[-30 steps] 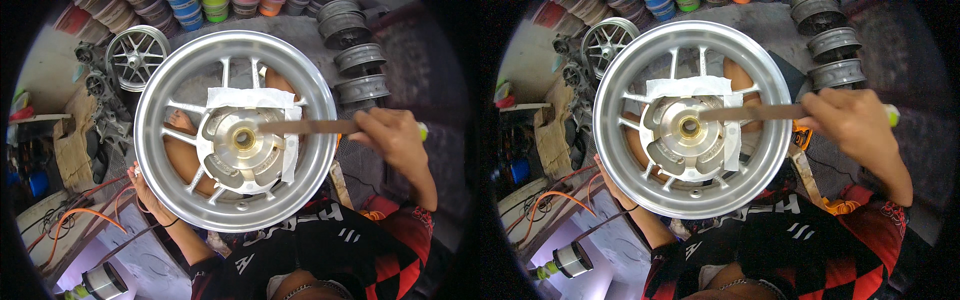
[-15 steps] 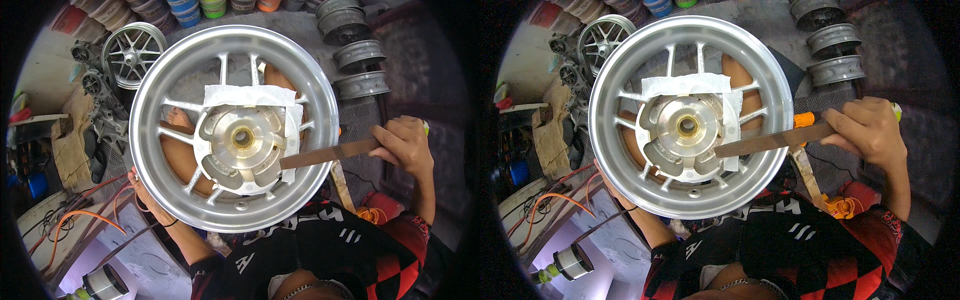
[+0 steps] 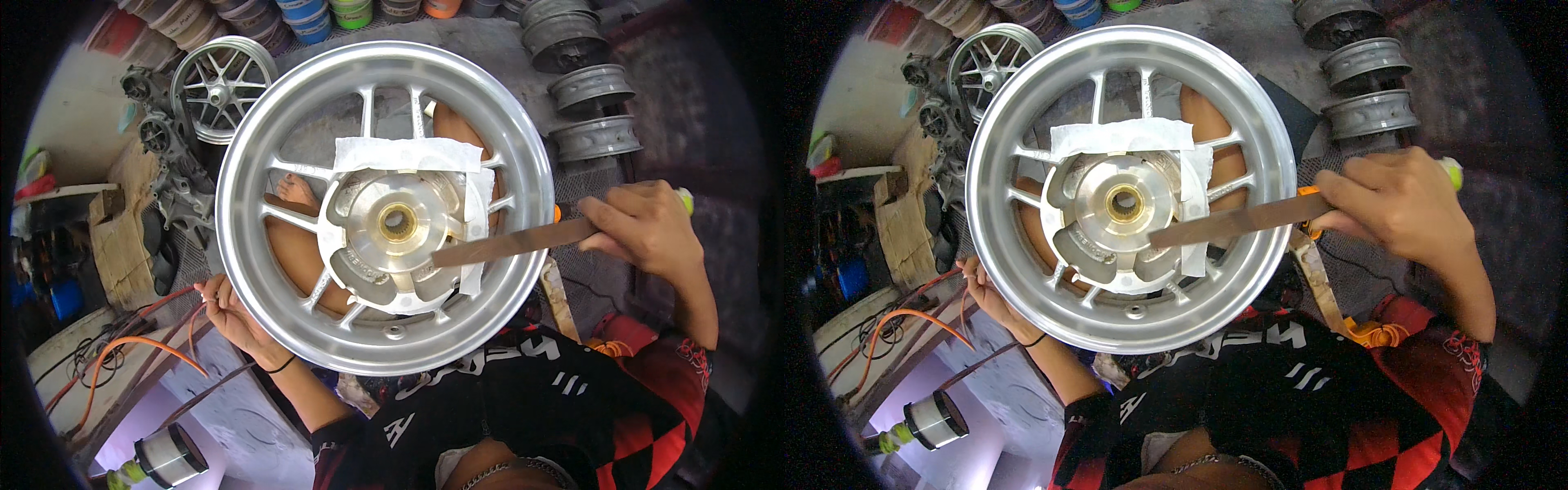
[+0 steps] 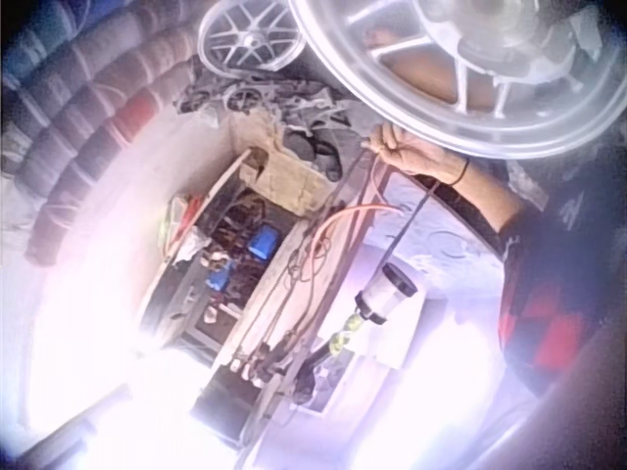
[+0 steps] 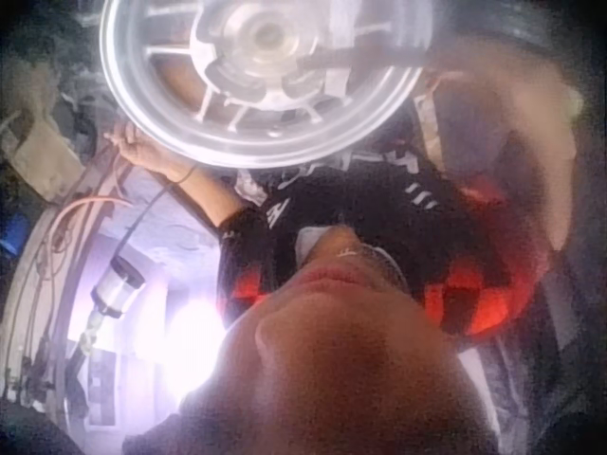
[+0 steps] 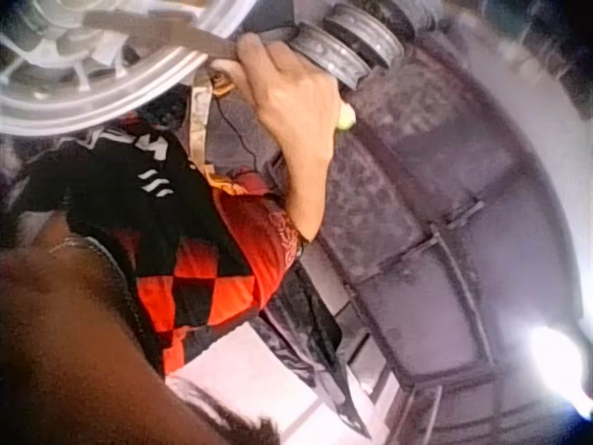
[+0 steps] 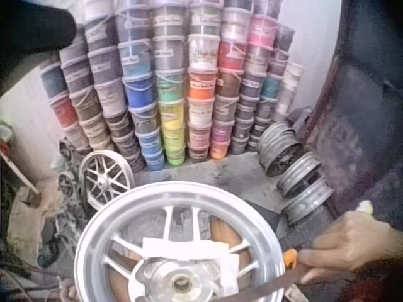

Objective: The person applies masking tape to the center hub of a silver alloy wheel to protect it. They then use a metal file to smooth the surface of the wheel spokes and rim, working methodically around the wheel.

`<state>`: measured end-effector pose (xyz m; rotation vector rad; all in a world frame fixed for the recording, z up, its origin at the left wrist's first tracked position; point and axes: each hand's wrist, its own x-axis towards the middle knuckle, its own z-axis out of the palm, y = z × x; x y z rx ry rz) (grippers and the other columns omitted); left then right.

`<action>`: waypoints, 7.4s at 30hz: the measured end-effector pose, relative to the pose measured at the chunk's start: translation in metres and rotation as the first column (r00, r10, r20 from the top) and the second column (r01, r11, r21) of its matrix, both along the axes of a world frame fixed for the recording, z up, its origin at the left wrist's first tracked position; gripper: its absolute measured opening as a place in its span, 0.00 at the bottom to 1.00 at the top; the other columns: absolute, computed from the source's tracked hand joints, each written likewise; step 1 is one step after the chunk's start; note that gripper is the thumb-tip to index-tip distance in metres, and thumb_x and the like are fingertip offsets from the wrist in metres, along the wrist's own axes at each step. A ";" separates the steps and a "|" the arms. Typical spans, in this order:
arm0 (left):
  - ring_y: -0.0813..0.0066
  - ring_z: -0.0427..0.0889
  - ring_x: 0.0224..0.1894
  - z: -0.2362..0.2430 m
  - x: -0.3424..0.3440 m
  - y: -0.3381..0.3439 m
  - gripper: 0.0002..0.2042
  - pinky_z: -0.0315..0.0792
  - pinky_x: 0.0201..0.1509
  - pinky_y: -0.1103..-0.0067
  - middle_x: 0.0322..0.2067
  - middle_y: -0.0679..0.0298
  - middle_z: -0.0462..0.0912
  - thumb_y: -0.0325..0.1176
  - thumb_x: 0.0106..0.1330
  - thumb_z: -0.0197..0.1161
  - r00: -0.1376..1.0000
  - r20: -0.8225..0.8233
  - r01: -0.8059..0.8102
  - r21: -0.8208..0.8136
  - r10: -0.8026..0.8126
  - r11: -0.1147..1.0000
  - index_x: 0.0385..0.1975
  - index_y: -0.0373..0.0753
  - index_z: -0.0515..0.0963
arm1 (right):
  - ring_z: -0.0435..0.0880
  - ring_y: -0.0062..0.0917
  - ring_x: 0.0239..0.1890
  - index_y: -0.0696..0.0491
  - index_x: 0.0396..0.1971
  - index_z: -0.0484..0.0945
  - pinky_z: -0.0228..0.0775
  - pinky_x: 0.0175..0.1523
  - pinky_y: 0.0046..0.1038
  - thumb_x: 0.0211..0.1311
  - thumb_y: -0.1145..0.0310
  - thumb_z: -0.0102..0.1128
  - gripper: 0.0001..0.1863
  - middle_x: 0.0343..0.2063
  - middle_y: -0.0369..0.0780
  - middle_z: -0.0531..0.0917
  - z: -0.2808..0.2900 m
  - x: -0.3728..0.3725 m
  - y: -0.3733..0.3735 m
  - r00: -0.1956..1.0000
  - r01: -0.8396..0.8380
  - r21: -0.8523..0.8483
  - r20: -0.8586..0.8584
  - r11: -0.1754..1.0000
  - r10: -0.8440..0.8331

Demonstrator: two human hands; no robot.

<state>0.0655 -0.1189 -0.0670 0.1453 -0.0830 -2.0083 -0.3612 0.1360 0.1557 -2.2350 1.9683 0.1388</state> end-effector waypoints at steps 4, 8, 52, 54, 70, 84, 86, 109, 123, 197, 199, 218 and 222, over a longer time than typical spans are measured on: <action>0.83 0.58 0.25 0.005 0.003 0.000 0.04 0.59 0.28 0.84 0.26 0.71 0.60 0.29 0.71 0.55 1.000 0.012 -0.014 -0.053 0.015 0.999 0.33 0.38 0.72 | 0.81 0.33 0.21 0.52 0.37 0.78 0.72 0.26 0.36 0.60 0.54 0.66 0.17 0.20 0.37 0.75 -0.011 0.008 0.005 0.995 0.049 0.070 0.087 0.996 -0.055; 0.82 0.57 0.24 0.017 0.000 0.003 0.11 0.60 0.24 0.84 0.26 0.70 0.57 0.31 0.69 0.55 0.996 0.074 0.054 -0.187 -0.041 0.981 0.26 0.42 0.62 | 0.82 0.34 0.23 0.53 0.38 0.77 0.73 0.27 0.37 0.60 0.53 0.66 0.18 0.20 0.38 0.76 -0.010 0.015 0.004 0.993 0.033 0.100 0.108 0.994 -0.043; 0.86 0.57 0.09 0.105 -0.014 0.028 0.13 0.60 0.04 0.86 0.19 0.67 0.61 0.25 0.71 0.59 0.701 0.575 0.062 -0.640 0.423 0.766 0.34 0.43 0.58 | 0.82 0.37 0.21 0.52 0.40 0.81 0.72 0.26 0.38 0.62 0.52 0.65 0.18 0.20 0.39 0.79 0.003 0.030 0.015 0.986 0.086 0.248 0.121 0.965 -0.119; 0.86 0.58 0.10 0.116 -0.033 0.030 0.15 0.60 0.05 0.87 0.18 0.67 0.61 0.27 0.71 0.61 0.697 0.579 0.097 -0.661 0.423 0.744 0.34 0.44 0.58 | 0.82 0.38 0.22 0.52 0.41 0.81 0.72 0.27 0.38 0.61 0.51 0.65 0.19 0.21 0.40 0.80 0.007 0.026 0.015 0.981 0.126 0.225 0.117 0.966 -0.155; 0.59 0.88 0.35 0.150 -0.161 0.097 0.26 0.81 0.39 0.71 0.35 0.49 0.86 0.25 0.66 0.68 0.170 0.883 0.826 -0.370 0.437 0.425 0.56 0.33 0.58 | 0.83 0.40 0.22 0.57 0.38 0.85 0.71 0.27 0.37 0.61 0.51 0.66 0.21 0.22 0.45 0.83 0.006 -0.032 0.039 0.900 0.140 0.186 0.386 0.973 -0.203; 0.49 0.87 0.33 0.146 -0.177 0.107 0.24 0.78 0.33 0.64 0.32 0.48 0.84 0.21 0.64 0.66 -0.067 0.718 0.875 -0.291 0.693 0.387 0.57 0.31 0.62 | 0.73 0.19 0.16 0.60 0.38 0.85 0.63 0.26 0.26 0.70 0.55 0.58 0.21 0.18 0.36 0.79 -0.037 -0.080 0.058 0.676 0.464 0.056 0.622 0.884 -0.394; 0.51 0.88 0.34 0.148 -0.179 0.104 0.25 0.79 0.34 0.65 0.33 0.48 0.84 0.22 0.64 0.67 -0.038 0.708 0.844 -0.355 0.706 0.401 0.57 0.31 0.62 | 0.70 0.17 0.16 0.61 0.38 0.85 0.60 0.24 0.24 0.71 0.54 0.57 0.22 0.17 0.34 0.76 -0.040 -0.084 0.061 0.692 0.464 0.008 0.621 0.886 -0.368; 0.59 0.86 0.29 0.153 -0.207 0.087 0.33 0.78 0.33 0.70 0.28 0.55 0.85 0.24 0.62 0.69 0.014 0.739 0.833 -0.381 0.673 0.401 0.64 0.31 0.58 | 0.66 0.13 0.14 0.63 0.38 0.84 0.54 0.21 0.21 0.72 0.55 0.58 0.22 0.16 0.33 0.73 -0.061 -0.082 0.049 0.748 0.444 -0.183 0.614 0.877 -0.251; 0.58 0.88 0.32 0.162 -0.211 0.094 0.31 0.79 0.35 0.69 0.30 0.57 0.86 0.23 0.61 0.69 -0.208 0.485 0.910 -0.222 0.849 0.350 0.63 0.39 0.62 | 0.71 0.18 0.17 0.64 0.37 0.83 0.60 0.24 0.23 0.71 0.59 0.60 0.19 0.18 0.37 0.76 -0.066 -0.083 0.037 0.756 0.402 -0.175 0.617 0.899 -0.218; 0.76 0.76 0.27 0.108 -0.111 -0.047 0.05 0.71 0.36 0.82 0.33 0.58 0.80 0.24 0.68 0.65 0.482 0.563 0.437 -0.819 0.672 0.372 0.39 0.32 0.77 | 0.79 0.32 0.19 0.34 0.62 0.79 0.75 0.26 0.35 0.55 0.74 0.65 0.32 0.24 0.39 0.75 -0.030 0.102 -0.054 0.966 0.238 -0.007 0.103 0.971 -0.236; 0.76 0.76 0.26 0.106 -0.110 -0.047 0.06 0.71 0.34 0.83 0.32 0.59 0.80 0.24 0.67 0.66 0.459 0.563 0.446 -0.815 0.687 0.370 0.39 0.32 0.77 | 0.78 0.32 0.19 0.32 0.62 0.79 0.74 0.26 0.35 0.55 0.74 0.65 0.33 0.23 0.39 0.74 -0.030 0.101 -0.070 0.978 0.193 -0.035 0.086 0.981 -0.189; 0.69 0.80 0.31 0.100 -0.099 -0.042 0.11 0.75 0.37 0.77 0.31 0.60 0.80 0.21 0.62 0.67 0.322 0.464 0.461 -0.838 0.825 0.291 0.40 0.36 0.73 | 0.72 0.22 0.16 0.33 0.61 0.80 0.66 0.21 0.29 0.53 0.66 0.63 0.31 0.20 0.33 0.65 0.043 0.094 -0.118 0.958 -0.216 0.043 -0.182 0.976 0.220; 0.65 0.80 0.31 0.109 -0.103 -0.039 0.10 0.75 0.38 0.76 0.32 0.59 0.80 0.20 0.62 0.66 0.300 0.453 0.516 -0.817 0.840 0.256 0.41 0.35 0.75 | 0.72 0.21 0.17 0.33 0.61 0.80 0.67 0.21 0.28 0.53 0.65 0.63 0.30 0.20 0.33 0.66 0.036 0.104 -0.128 0.924 -0.361 0.063 -0.106 0.930 0.366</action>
